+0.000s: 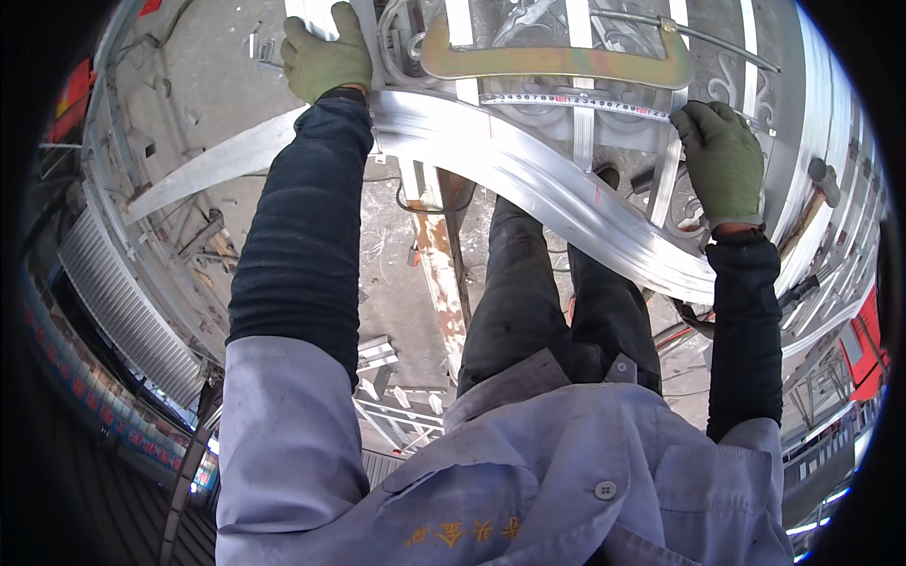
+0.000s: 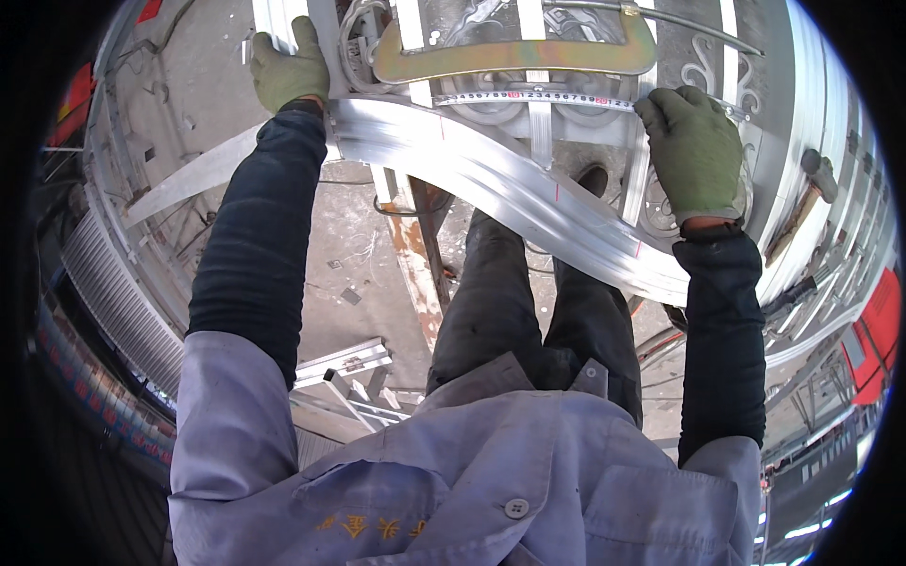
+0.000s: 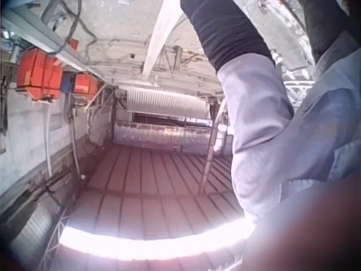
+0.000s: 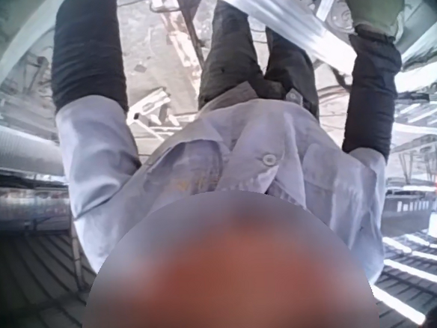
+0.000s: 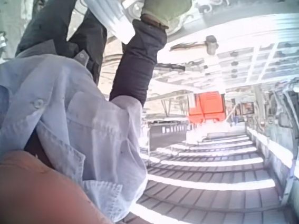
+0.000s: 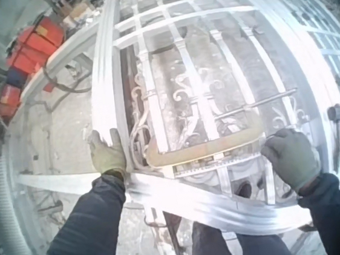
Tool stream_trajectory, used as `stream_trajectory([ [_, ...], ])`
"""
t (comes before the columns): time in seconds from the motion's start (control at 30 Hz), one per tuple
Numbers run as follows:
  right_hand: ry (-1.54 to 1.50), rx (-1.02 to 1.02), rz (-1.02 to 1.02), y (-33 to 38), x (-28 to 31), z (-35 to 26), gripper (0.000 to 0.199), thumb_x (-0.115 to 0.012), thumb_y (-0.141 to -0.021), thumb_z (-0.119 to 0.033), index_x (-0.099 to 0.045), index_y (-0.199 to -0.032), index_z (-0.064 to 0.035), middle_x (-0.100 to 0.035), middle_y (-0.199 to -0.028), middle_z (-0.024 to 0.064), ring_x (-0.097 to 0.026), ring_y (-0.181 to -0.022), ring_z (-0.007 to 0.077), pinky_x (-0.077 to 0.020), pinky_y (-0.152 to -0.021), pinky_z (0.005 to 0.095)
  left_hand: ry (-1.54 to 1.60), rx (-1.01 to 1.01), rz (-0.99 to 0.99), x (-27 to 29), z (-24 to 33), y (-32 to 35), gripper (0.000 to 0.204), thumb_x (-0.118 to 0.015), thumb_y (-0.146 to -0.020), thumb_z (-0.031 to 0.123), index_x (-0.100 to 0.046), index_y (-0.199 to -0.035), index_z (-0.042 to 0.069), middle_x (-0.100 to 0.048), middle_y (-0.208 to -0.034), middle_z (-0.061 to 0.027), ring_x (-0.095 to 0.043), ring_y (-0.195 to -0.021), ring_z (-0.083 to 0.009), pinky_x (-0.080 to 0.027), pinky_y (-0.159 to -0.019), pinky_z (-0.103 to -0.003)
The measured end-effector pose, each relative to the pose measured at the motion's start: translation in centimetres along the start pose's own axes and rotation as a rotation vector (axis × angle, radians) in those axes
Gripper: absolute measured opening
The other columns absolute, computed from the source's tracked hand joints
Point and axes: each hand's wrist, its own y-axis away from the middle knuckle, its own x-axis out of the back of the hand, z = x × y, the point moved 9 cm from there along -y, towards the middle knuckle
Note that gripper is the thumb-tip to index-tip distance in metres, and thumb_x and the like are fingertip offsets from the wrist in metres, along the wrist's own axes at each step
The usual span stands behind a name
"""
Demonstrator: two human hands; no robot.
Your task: The person uses a metal bending tool to shape a curved aluminum profile, repeatedly measuring with a tape measure and adjusting the bend. The person also uses a hammer to tap the profile into place on a larger metal frame structure.
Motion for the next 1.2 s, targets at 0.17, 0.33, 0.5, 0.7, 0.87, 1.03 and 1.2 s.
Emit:
stream_trajectory([
  [0.17, -0.001, -0.004, 0.012, -0.2, -0.4, 0.0, 0.029, -0.077, -0.106, -0.042, -0.086, -0.109, -0.0146, -0.08, -0.108, 0.0099, -0.077, -0.103, 0.0364, -0.0604, -0.088, 0.0511, 0.021, -0.039, 0.045, 0.2, -0.3, -0.1, 0.104, -0.06, -0.1, 0.082, -0.054, -0.164, 0.001, -0.061, -0.161, -0.0298, -0.061, -0.147, -0.0488, -0.047, -0.126, -0.054],
  [0.33, 0.025, -0.009, -0.006, -0.3, -0.7, 0.4, 0.029, -0.076, -0.107, -0.043, -0.086, -0.11, -0.0156, -0.08, -0.107, 0.0103, -0.077, -0.103, 0.0371, -0.0607, -0.089, 0.0516, 0.045, 0.004, 0.008, 0.3, 0.3, 0.3, 0.105, -0.059, -0.1, 0.084, -0.054, -0.165, 0.002, -0.062, -0.161, -0.03, -0.06, -0.149, -0.0485, -0.046, -0.127, -0.055],
  [0.5, 0.008, 0.004, 0.015, -0.2, -0.8, 0.4, 0.03, -0.076, -0.107, -0.044, -0.086, -0.11, -0.016, -0.079, -0.105, 0.0104, -0.077, -0.103, 0.0375, -0.0611, -0.088, 0.0516, 0.037, 0.009, -0.023, 0.2, 0.1, 0.1, 0.106, -0.057, -0.1, 0.085, -0.052, -0.167, 0.002, -0.061, -0.162, -0.0303, -0.06, -0.149, -0.0484, -0.046, -0.127, -0.054],
  [0.7, 0.059, 0.047, 0.034, -0.6, -0.7, 0.4, 0.031, -0.076, -0.107, -0.045, -0.086, -0.11, -0.0157, -0.079, -0.106, 0.0097, -0.078, -0.1, 0.0375, -0.062, -0.086, 0.0512, 0.032, -0.002, -0.027, -0.3, -0.3, 0.0, 0.108, -0.057, -0.1, 0.085, -0.051, -0.168, 0.001, -0.061, -0.162, -0.0304, -0.06, -0.149, -0.0481, -0.045, -0.128, -0.053],
  [0.87, 0.049, 0.061, 0.032, -0.8, -0.7, 0.5, 0.031, -0.076, -0.107, -0.045, -0.086, -0.111, -0.0152, -0.079, -0.106, 0.0099, -0.078, -0.101, 0.0367, -0.0621, -0.087, 0.0513, 0.041, -0.021, -0.009, -0.1, -0.4, 0.0, 0.109, -0.055, -0.099, 0.087, -0.051, -0.168, 0.002, -0.061, -0.161, -0.0305, -0.061, -0.148, -0.048, -0.046, -0.127, -0.053],
  [1.03, 0.04, 0.057, 0.038, -0.6, -0.8, 0.6, 0.032, -0.076, -0.107, -0.045, -0.087, -0.111, -0.0151, -0.079, -0.108, 0.0096, -0.078, -0.103, 0.0361, -0.0617, -0.089, 0.0513, 0.019, -0.014, -0.016, -0.4, -0.5, -0.2, 0.108, -0.055, -0.1, 0.086, -0.052, -0.167, 0.003, -0.062, -0.16, -0.0303, -0.061, -0.147, -0.0481, -0.046, -0.126, -0.053],
  [1.2, 0.033, 0.017, 0.007, -0.6, -0.8, 0.5, 0.032, -0.076, -0.107, -0.045, -0.087, -0.111, -0.0154, -0.079, -0.108, 0.0095, -0.078, -0.104, 0.036, -0.0611, -0.091, 0.0513, 0.02, 0.019, -0.023, -0.6, -0.6, 0.0, 0.107, -0.056, -0.099, 0.087, -0.053, -0.166, 0.003, -0.062, -0.16, -0.0304, -0.062, -0.146, -0.0479, -0.047, -0.125, -0.054],
])
